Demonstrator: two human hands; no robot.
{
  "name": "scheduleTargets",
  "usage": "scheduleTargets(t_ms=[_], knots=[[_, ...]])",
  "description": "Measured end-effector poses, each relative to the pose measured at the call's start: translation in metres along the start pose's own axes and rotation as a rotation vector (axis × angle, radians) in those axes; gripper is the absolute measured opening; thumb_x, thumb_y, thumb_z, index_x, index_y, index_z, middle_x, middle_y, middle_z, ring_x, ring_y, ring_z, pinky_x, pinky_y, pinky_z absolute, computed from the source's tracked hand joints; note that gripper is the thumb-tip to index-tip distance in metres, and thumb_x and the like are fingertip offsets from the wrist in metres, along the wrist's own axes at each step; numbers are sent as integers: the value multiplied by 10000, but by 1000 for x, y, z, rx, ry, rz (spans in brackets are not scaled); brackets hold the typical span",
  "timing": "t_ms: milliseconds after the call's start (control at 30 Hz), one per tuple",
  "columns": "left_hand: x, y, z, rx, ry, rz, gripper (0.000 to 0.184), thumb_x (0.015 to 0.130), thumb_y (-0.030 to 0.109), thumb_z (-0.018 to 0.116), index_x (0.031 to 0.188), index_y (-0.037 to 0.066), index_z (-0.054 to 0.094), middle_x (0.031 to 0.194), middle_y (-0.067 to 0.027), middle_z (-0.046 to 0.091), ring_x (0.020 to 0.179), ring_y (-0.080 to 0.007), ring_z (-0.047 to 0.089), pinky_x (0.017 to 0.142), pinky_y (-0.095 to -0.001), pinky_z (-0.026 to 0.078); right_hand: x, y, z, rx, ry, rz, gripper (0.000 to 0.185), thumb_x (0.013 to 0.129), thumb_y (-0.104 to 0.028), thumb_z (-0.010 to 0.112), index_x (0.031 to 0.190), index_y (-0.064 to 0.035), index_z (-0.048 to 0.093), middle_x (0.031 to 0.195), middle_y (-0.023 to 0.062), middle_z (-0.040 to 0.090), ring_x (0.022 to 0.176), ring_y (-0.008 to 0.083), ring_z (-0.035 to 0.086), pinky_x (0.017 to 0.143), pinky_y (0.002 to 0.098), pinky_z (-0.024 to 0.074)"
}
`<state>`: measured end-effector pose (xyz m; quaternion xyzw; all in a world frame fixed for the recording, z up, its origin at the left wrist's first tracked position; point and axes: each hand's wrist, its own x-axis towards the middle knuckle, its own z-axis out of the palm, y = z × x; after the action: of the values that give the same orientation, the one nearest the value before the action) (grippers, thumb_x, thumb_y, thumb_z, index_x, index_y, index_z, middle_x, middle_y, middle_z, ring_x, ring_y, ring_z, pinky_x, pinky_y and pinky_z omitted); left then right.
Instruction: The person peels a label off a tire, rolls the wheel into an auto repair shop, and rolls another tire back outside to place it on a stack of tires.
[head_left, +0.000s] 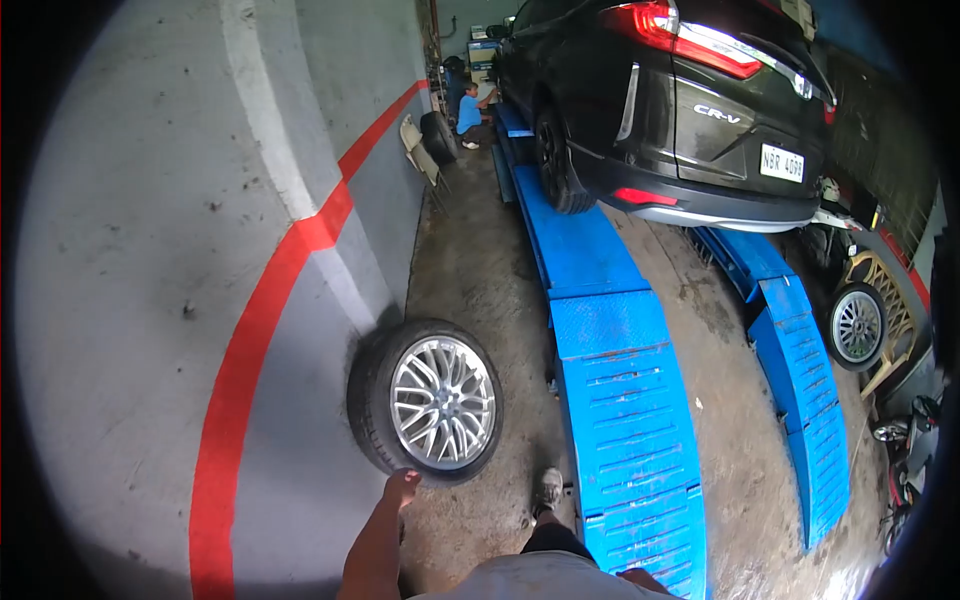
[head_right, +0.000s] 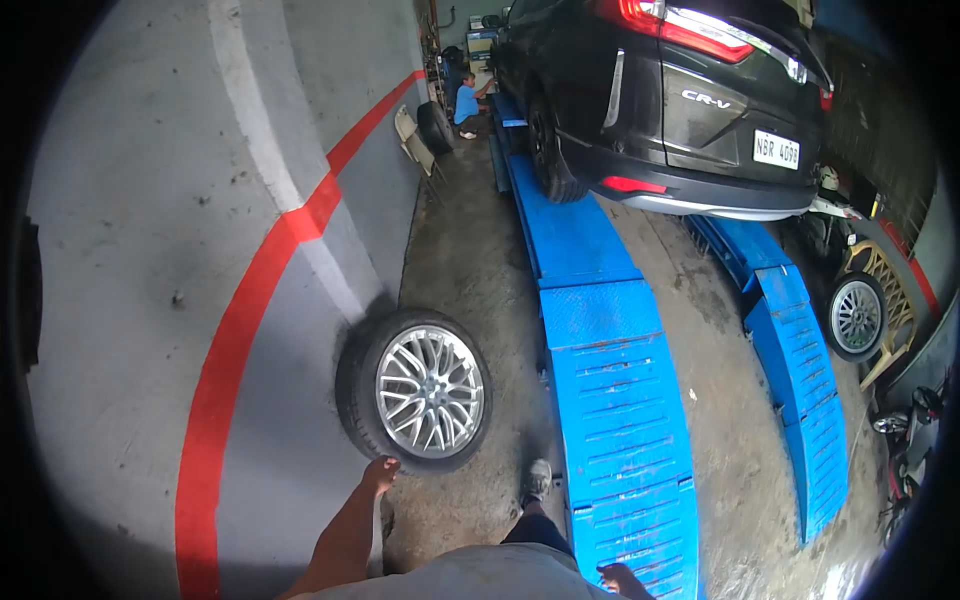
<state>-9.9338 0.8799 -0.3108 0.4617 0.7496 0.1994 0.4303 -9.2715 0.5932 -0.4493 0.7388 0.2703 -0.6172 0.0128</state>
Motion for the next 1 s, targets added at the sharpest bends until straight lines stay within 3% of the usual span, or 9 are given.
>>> scheduleTargets(t_ms=[133,267,400,533,600,733,767,933,1000], knots=[[94,49,38,131,3,124,291,942,352,640,1052,88,695,945,-100,707,851,-235,687,768,-389,522,31,-115,-53,38,15,34,327,929,-448,685,996,-128,688,827,37,684,684,195,644,622,441,516],[124,71,78,276,-409,-200,306,950,243,591,1225,155,693,1159,-92,713,1009,-240,673,828,-370,506,92,-257,-149,-4,35,-29,317,966,-419,628,1004,-111,692,843,51,688,702,202,644,634,435,528],[158,65,89,590,-651,182,404,956,295,550,1348,342,636,1225,-64,706,1087,-267,662,929,-378,502,164,-427,-260,-41,146,-117,322,1003,-390,572,1012,-93,697,859,65,692,720,209,644,645,428,539],[211,90,88,752,-707,56,469,971,289,473,1423,389,549,1345,-23,637,1220,-275,607,990,-391,495,333,-568,-375,-1216,524,-1036,269,953,-219,627,1205,-127,618,974,66,705,725,199,675,552,354,510],[246,105,82,812,-667,119,492,972,264,456,1441,397,523,1353,-18,631,1215,-273,611,985,-400,504,272,-696,-364,150,187,-524,270,976,-232,610,1212,-101,615,1019,83,714,769,195,685,602,345,517],[347,152,63,860,-697,119,492,972,303,501,1462,346,502,1346,-33,639,1188,-271,631,964,-420,524,255,-845,-344,89,236,-545,263,986,-220,594,1209,-84,625,1017,86,713,759,180,667,615,341,507],[384,149,66,597,-685,-136,545,929,349,595,1465,326,497,1370,-34,624,1199,-277,624,957,-407,528,284,-858,-342,-79,233,-581,250,988,-223,594,1190,-82,636,987,72,705,738,170,647,614,345,502],[546,250,1,482,-474,161,397,925,455,624,1249,236,692,1194,-94,708,1137,-317,650,973,-424,504,355,-887,-348,132,-223,-320,121,948,-210,663,999,-102,683,799,14,633,711,187,613,616,367,499],[617,297,-20,541,-434,192,380,939,426,618,1256,229,690,1207,-81,708,1115,-304,661,958,-400,511,339,-936,-357,-15,-111,-264,123,948,-218,661,999,-107,680,797,10,630,701,182,605,604,364,488]])
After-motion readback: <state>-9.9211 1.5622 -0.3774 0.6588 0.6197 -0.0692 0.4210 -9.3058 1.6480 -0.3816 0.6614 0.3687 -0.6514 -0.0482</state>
